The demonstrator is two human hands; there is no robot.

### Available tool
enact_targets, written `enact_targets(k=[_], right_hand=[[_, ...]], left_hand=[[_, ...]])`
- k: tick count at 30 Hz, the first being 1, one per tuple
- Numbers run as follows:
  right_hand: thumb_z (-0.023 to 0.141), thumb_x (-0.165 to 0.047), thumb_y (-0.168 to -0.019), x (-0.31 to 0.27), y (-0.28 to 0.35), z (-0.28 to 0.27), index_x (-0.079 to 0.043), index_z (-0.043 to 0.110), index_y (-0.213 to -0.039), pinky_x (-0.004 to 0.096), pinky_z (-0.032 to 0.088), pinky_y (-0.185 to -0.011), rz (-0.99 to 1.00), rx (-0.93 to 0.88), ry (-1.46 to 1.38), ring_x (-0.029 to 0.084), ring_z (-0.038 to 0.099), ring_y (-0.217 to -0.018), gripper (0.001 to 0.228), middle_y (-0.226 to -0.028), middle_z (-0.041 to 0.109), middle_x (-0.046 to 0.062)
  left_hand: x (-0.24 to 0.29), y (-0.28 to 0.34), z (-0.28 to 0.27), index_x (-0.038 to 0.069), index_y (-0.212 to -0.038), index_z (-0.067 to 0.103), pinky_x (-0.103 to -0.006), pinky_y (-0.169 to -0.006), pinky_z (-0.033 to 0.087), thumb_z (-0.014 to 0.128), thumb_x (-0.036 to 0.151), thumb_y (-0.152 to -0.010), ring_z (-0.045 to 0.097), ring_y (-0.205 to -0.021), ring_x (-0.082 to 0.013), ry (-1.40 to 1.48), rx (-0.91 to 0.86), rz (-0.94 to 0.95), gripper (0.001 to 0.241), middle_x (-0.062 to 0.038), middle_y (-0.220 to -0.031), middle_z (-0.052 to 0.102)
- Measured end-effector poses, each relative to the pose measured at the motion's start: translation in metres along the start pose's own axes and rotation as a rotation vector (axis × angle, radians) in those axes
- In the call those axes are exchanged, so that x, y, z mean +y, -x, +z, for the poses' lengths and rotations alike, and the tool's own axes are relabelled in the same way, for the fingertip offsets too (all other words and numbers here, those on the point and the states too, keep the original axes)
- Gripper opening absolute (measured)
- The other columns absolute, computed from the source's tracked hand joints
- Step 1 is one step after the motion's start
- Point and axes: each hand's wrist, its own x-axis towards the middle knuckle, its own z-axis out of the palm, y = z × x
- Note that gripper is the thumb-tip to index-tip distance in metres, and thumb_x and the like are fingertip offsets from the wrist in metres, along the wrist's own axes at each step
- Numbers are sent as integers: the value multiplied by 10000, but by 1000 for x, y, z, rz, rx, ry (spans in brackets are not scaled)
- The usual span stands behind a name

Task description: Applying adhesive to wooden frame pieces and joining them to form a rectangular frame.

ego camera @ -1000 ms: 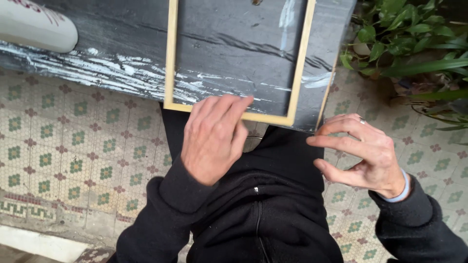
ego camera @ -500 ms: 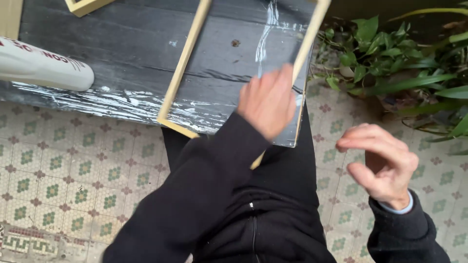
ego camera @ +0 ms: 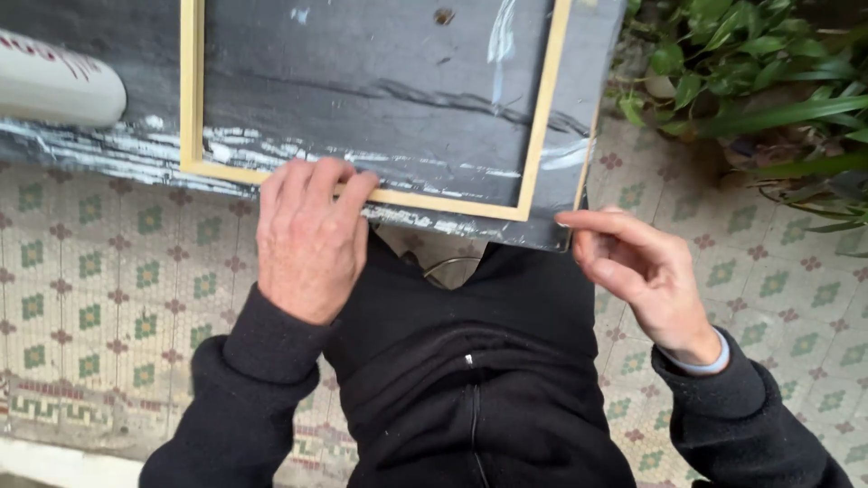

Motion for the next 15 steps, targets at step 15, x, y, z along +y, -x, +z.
enact_targets(k=[15], right_hand=[[766,-64,-788,-27,-33,29,-51,711,-1234,373,557,-832,-487,-104,1073,268,677,-945,450,-1073,701,93]], left_hand=[[42,0,16,50,-1203,717,-484,-1119,493,740,10,-916,646,-1150,-265,286,158,16,291,-64,-1193,676]])
